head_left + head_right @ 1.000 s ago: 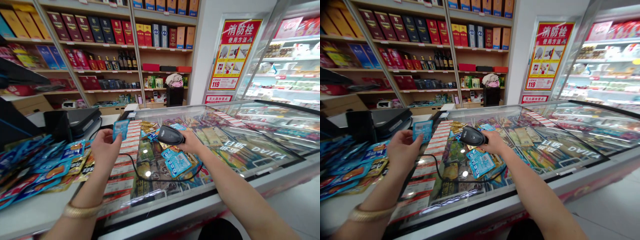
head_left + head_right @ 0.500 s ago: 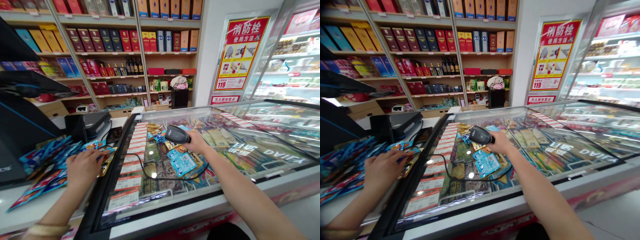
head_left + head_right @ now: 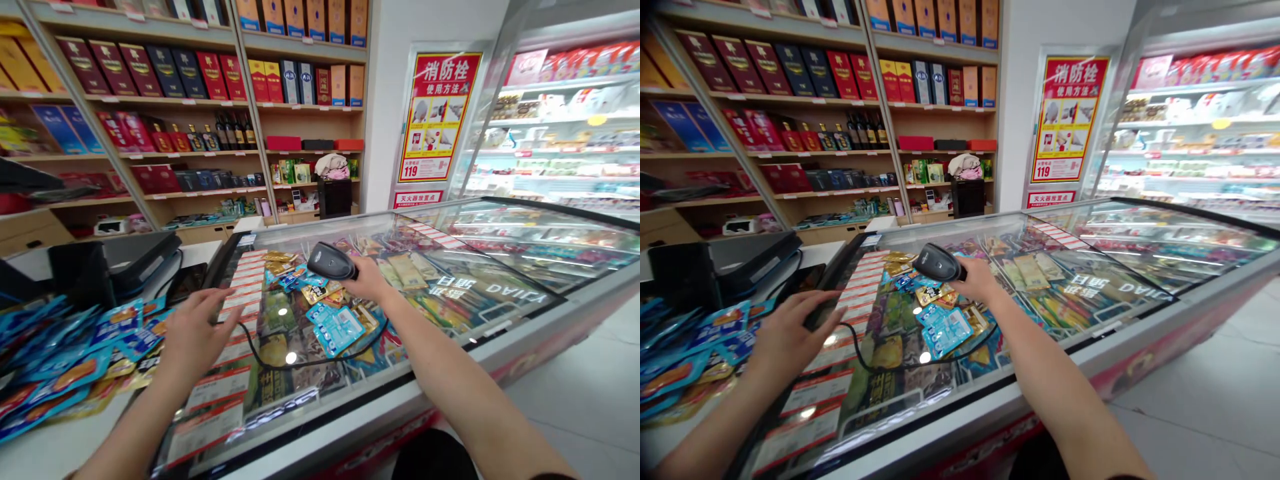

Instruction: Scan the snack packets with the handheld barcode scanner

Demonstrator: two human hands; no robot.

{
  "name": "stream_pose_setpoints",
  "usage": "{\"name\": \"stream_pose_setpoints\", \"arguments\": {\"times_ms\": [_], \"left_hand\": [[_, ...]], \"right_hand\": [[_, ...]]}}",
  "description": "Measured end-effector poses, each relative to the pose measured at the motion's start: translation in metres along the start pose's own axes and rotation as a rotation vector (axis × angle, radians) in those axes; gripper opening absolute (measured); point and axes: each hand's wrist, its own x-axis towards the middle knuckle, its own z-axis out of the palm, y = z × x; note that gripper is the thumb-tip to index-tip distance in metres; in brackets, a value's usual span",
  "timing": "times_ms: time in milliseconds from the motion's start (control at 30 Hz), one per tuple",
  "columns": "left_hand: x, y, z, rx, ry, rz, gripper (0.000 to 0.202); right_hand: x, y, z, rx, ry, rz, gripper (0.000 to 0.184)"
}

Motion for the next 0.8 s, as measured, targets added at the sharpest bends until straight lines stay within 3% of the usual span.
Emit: {"name": "stream_pose_setpoints", "arguments": {"times_ms": [167,333,467,567,700,800], "left_hand": [[-0.006,0.06,0.054,-0.137,-0.425,0.03,0.032],[-0.016,0.098,0.076,-0.053,-0.605,0.091,0.04],[-0.019,0.105,0.078,0.051,-0.645,0.117,0.047],[-0.021,0.103,0.081,-0.001,-0.639,0.091,0.042],[-0.022,0.092,0.085,-0.287,-0.62,-0.046,0.03],[-0.017,0.08,0.08,-0.568,-0.52,-0.156,0.025]], "right_hand": [[0.001,0.001,0.001,-0.025,-0.001,0.001,0.022],[0.001,0.002,0.002,-0.019,-0.039,-0.001,0.02],[0.001,0.0,0.001,-0.022,-0.046,0.005,0.025],[0.001,-0.001,0.001,-0.021,-0.046,0.003,0.025],[0.001,0.001,0.002,-0.028,0.0,0.018,0.019],[0.0,0.003,0.0,-0.028,0.059,0.055,0.02]]}}
